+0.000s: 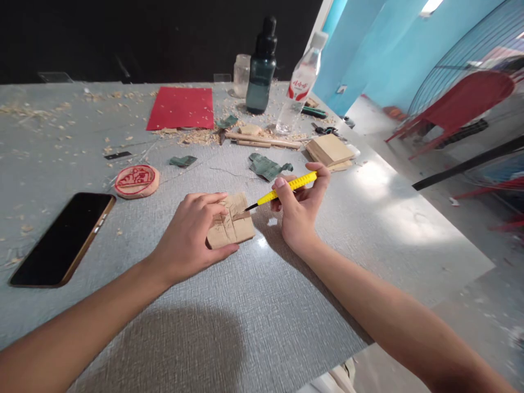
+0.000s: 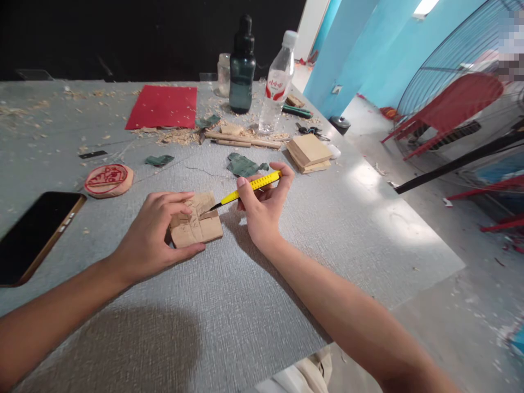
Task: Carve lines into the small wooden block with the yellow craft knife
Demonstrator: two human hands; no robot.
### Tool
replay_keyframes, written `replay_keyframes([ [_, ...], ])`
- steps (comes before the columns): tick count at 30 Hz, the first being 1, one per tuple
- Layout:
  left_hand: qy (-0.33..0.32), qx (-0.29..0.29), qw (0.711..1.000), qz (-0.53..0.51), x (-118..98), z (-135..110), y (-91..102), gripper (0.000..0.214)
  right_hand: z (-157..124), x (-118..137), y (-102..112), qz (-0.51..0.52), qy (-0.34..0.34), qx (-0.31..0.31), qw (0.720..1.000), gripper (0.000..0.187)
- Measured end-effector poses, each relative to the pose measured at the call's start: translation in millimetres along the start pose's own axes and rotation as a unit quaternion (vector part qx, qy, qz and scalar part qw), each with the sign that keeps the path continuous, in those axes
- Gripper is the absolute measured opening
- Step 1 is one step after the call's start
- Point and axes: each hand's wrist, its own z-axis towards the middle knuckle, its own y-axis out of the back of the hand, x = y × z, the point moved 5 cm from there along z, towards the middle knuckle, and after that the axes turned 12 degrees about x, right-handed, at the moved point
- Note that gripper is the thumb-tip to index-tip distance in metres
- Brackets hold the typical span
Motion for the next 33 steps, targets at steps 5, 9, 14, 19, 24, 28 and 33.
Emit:
replay_keyframes([
  [5, -0.001, 0.0, 1.0, 0.004, 0.6, -0.6, -0.1, 0.059, -0.1, -5.3, 0.9, -0.016, 0.012, 0.005, 1.0, 0.053],
  [9, -0.001, 0.002, 1.0, 0.007, -0.1, -0.5, 0.6, 0.058, 0.1, -5.3, 1.5, -0.009, 0.008, -0.003, 1.0, 0.052],
  [14, 0.001, 0.002, 1.0, -0.001, 0.0, -0.5, 0.6, 0.054, -1.0, 3.1, -0.3, 0.0, -0.013, -0.015, 1.0, 0.054],
  [19, 0.002, 0.003, 1.0, -0.001, 0.9, -0.9, -0.2, 0.053, -3.2, 11.3, -2.7, -0.003, -0.004, -0.018, 1.0, 0.056],
  [24, 0.001, 0.006, 1.0, 0.009, -0.1, -0.6, 0.4, 0.054, -4.8, 16.9, -3.8, 0.0, 0.018, -0.018, 1.0, 0.053],
  [28, -0.001, 0.006, 1.0, 0.013, -0.7, -0.4, 0.3, 0.055, -4.9, 18.8, -4.3, -0.007, 0.026, -0.015, 1.0, 0.055],
  [33, -0.001, 0.003, 1.0, 0.012, -0.1, -0.6, -0.1, 0.055, -4.6, 16.6, -4.2, -0.009, 0.008, -0.021, 1.0, 0.054],
])
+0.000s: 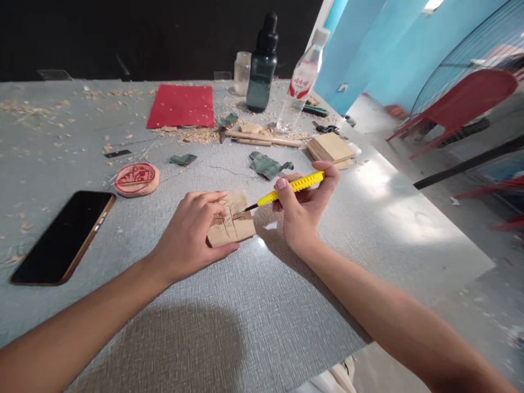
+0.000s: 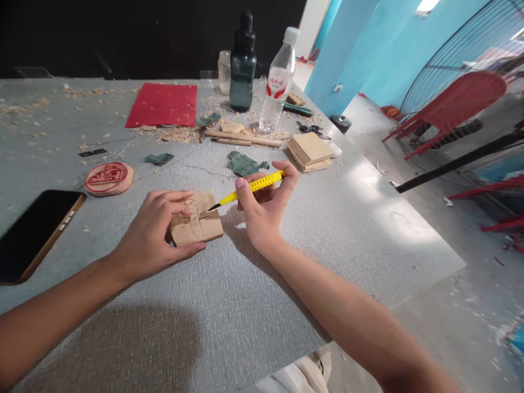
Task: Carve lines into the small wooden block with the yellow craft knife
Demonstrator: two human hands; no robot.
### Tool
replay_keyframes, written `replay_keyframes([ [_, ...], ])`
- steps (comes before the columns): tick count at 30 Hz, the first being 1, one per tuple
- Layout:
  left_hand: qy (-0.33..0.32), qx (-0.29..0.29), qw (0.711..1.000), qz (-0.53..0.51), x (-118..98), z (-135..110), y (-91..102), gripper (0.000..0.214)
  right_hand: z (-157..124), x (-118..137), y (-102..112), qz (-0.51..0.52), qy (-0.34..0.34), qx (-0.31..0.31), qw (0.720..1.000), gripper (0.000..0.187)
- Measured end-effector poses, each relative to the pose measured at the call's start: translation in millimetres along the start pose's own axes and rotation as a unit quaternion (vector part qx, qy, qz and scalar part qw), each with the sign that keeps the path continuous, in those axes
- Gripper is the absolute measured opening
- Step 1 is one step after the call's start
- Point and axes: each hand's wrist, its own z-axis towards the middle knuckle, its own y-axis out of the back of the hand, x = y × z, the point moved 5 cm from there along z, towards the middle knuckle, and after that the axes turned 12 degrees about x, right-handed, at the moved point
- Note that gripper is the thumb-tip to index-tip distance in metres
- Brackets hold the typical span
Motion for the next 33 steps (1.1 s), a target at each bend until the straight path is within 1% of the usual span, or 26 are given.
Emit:
replay_keyframes([
  [9, 0.001, 0.001, 1.0, -0.005, 1.2, -0.7, -0.2, 0.053, 2.2, -18.0, 4.5, 0.021, -0.037, -0.004, 0.999, 0.053],
  [11, -0.001, 0.0, 1.0, -0.004, 1.1, -0.9, -0.4, 0.052, 2.9, -19.6, 6.1, 0.027, -0.037, -0.011, 0.999, 0.053],
  [15, -0.008, 0.001, 1.0, 0.002, 0.1, -1.0, -0.5, 0.05, 2.9, -13.3, 6.1, 0.026, -0.025, -0.024, 0.999, 0.055],
  [21, -0.013, 0.002, 1.0, 0.013, -0.7, -0.7, -0.2, 0.047, -0.7, -4.1, -1.0, 0.006, -0.015, 0.007, 1.0, 0.055],
  [27, -0.012, 0.0, 1.0, 0.006, 0.3, -0.8, -0.4, 0.048, -0.5, -7.9, 0.6, -0.008, -0.009, 0.007, 1.0, 0.053],
  [33, -0.01, 0.001, 1.0, 0.009, 0.2, -0.6, -0.8, 0.052, 1.4, -8.8, 2.1, -0.013, 0.017, 0.001, 1.0, 0.052],
])
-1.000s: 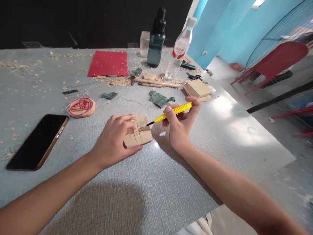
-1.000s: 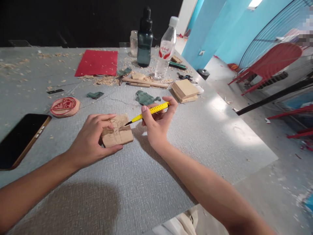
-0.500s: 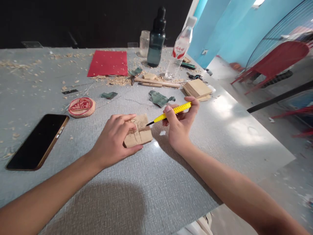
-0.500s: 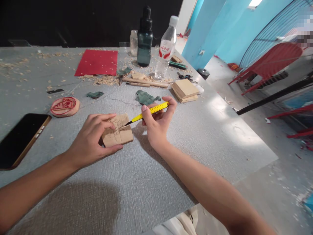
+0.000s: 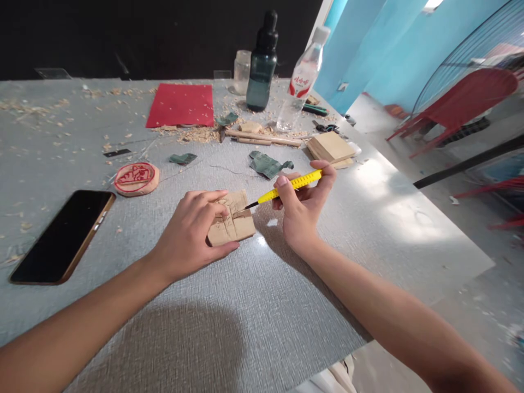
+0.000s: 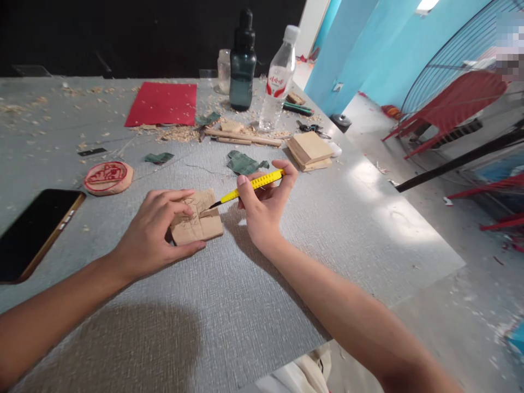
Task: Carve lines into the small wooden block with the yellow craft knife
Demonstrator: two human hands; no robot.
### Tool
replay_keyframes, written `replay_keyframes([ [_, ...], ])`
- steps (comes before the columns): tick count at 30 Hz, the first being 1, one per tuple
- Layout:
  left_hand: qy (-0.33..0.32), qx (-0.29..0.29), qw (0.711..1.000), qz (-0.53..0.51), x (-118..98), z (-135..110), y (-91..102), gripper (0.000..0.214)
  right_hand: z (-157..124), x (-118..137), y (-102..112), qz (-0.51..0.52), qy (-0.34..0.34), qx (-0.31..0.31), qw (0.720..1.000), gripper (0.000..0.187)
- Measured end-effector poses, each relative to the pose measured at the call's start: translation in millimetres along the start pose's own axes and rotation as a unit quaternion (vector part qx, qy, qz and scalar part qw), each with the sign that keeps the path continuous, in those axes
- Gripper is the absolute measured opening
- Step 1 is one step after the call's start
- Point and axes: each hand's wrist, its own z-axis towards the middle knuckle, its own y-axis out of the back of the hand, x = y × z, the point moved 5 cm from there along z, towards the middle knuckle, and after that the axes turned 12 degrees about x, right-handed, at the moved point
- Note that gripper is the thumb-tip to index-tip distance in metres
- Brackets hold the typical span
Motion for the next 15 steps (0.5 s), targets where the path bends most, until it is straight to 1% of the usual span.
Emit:
replay_keyframes([
  [10, -0.004, -0.002, 1.0, -0.001, -1.2, 0.3, 1.0, 0.051, -4.0, 8.1, -3.8, -0.017, 0.002, 0.012, 1.0, 0.05],
  [13, -0.004, -0.005, 1.0, -0.001, -0.8, 0.5, 1.0, 0.051, -5.6, 14.2, -6.1, -0.022, 0.022, 0.02, 0.999, 0.05],
  [15, -0.004, -0.006, 1.0, 0.001, -0.6, 0.6, 0.8, 0.052, -6.6, 19.2, -8.4, -0.033, 0.055, 0.034, 0.997, 0.05],
])
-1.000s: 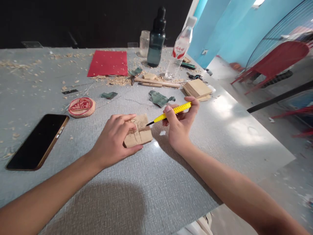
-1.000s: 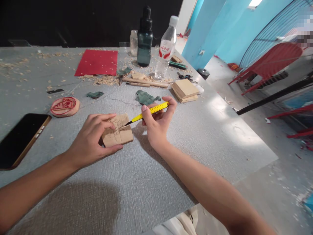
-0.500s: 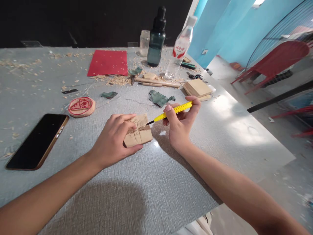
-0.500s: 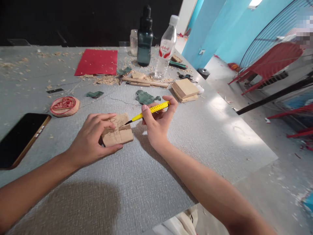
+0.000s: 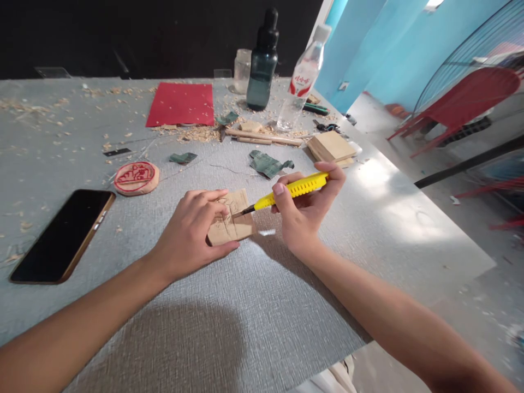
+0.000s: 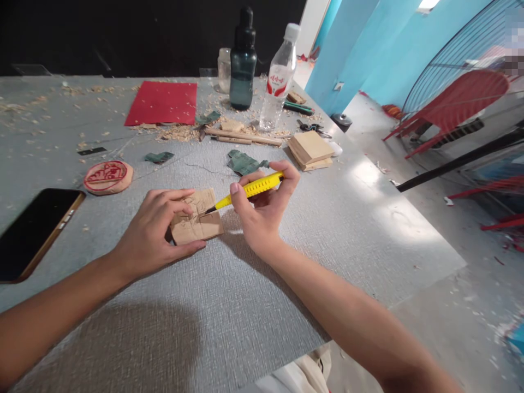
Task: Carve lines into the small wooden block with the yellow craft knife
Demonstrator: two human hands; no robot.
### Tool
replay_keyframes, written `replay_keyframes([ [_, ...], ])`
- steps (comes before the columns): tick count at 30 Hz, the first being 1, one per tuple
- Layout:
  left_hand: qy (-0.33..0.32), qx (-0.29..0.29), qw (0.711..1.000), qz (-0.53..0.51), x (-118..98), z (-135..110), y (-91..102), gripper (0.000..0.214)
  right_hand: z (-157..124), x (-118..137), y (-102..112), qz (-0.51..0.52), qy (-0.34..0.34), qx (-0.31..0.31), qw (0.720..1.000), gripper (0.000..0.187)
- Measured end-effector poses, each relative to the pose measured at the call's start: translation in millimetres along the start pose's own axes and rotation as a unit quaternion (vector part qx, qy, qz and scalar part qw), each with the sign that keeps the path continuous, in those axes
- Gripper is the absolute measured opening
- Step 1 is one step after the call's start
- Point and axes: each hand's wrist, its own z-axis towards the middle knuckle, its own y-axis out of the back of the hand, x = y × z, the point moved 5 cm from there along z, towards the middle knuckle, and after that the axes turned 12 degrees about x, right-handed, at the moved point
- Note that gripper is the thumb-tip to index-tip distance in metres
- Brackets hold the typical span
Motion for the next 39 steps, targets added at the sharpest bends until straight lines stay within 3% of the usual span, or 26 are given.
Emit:
replay_keyframes([
  [5, -0.006, -0.004, 1.0, 0.006, -0.1, 0.0, -0.3, 0.055, -0.4, 11.0, -4.5, -0.022, 0.114, 0.028, 0.993, 0.048],
  [10, -0.006, -0.005, 1.0, 0.005, 0.8, -0.2, -1.1, 0.055, -0.3, 16.1, -5.9, -0.03, 0.172, 0.029, 0.984, 0.048],
  [16, -0.006, -0.005, 1.0, 0.005, 1.2, -0.6, -1.6, 0.057, -2.5, 19.4, -7.4, -0.067, 0.2, 0.023, 0.977, 0.048],
  [26, -0.009, -0.007, 1.0, 0.006, 1.5, -1.1, -1.9, 0.056, -7.0, 21.3, -3.3, -0.079, 0.169, 0.013, 0.982, 0.048],
  [39, -0.001, -0.003, 1.0, -0.007, 1.6, -0.9, -1.6, 0.058, -8.3, 23.7, -6.5, -0.086, 0.314, 0.099, 0.94, 0.076],
])
